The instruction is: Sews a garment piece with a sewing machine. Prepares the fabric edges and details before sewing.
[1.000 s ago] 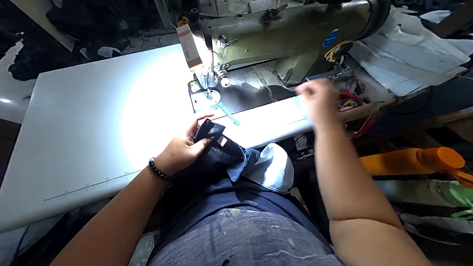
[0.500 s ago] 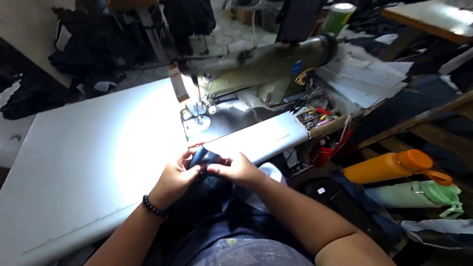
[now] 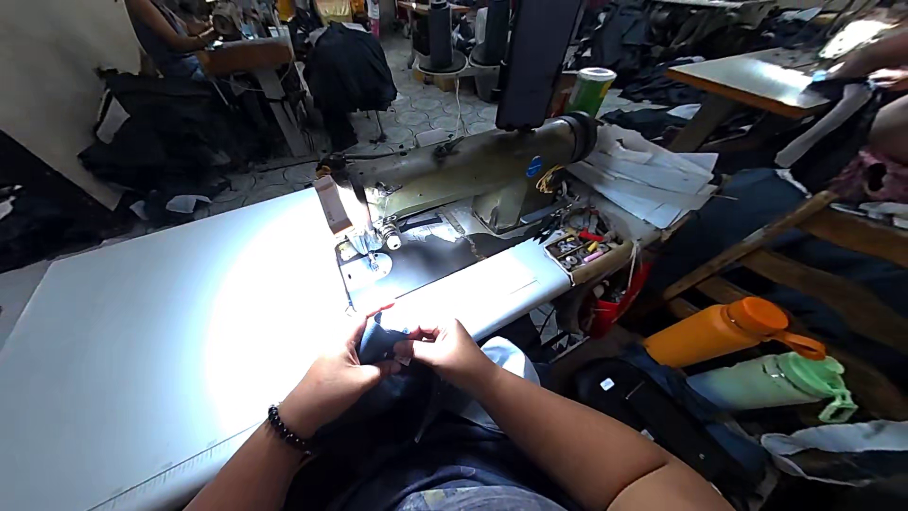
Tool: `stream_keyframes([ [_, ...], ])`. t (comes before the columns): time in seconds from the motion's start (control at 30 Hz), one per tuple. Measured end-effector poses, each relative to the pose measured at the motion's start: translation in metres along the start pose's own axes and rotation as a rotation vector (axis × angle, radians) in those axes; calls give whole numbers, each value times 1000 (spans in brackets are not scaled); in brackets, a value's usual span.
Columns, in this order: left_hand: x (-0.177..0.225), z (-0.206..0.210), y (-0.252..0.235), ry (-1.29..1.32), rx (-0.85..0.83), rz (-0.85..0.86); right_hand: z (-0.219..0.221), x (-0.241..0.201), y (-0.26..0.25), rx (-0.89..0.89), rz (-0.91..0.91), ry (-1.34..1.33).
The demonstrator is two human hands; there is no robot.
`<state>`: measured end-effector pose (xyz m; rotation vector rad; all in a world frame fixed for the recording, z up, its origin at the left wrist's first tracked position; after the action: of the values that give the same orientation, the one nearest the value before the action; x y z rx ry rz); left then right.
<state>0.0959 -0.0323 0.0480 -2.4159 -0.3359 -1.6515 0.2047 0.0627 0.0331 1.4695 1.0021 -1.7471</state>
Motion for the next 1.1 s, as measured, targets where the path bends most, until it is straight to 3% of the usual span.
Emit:
stream_keyframes([
  [0.4, -6, 2, 6, 65, 29, -303, -8, 3, 1, 88, -48, -75],
  [0.53, -7, 1, 6, -6, 50, -277, -9, 3, 2, 107, -70, -86],
  [0.83, 12, -4, 15, -218, 194, 30, -5, -2, 2, 13, -35, -121],
  [1.1, 6, -5, 11, -197, 147, -58, 1, -4, 4, -68, -148, 99],
])
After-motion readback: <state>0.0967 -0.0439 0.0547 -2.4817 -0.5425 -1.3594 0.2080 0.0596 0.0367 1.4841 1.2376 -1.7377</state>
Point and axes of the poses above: each hand's wrist, its own y-axis away from the middle knuckle, its own z-axis out of the palm, x = y × z, the point moved 8 cm from there along -y, towards the middle knuckle, and after that the axes turned 7 degrees about -y, right-handed, at the moved point
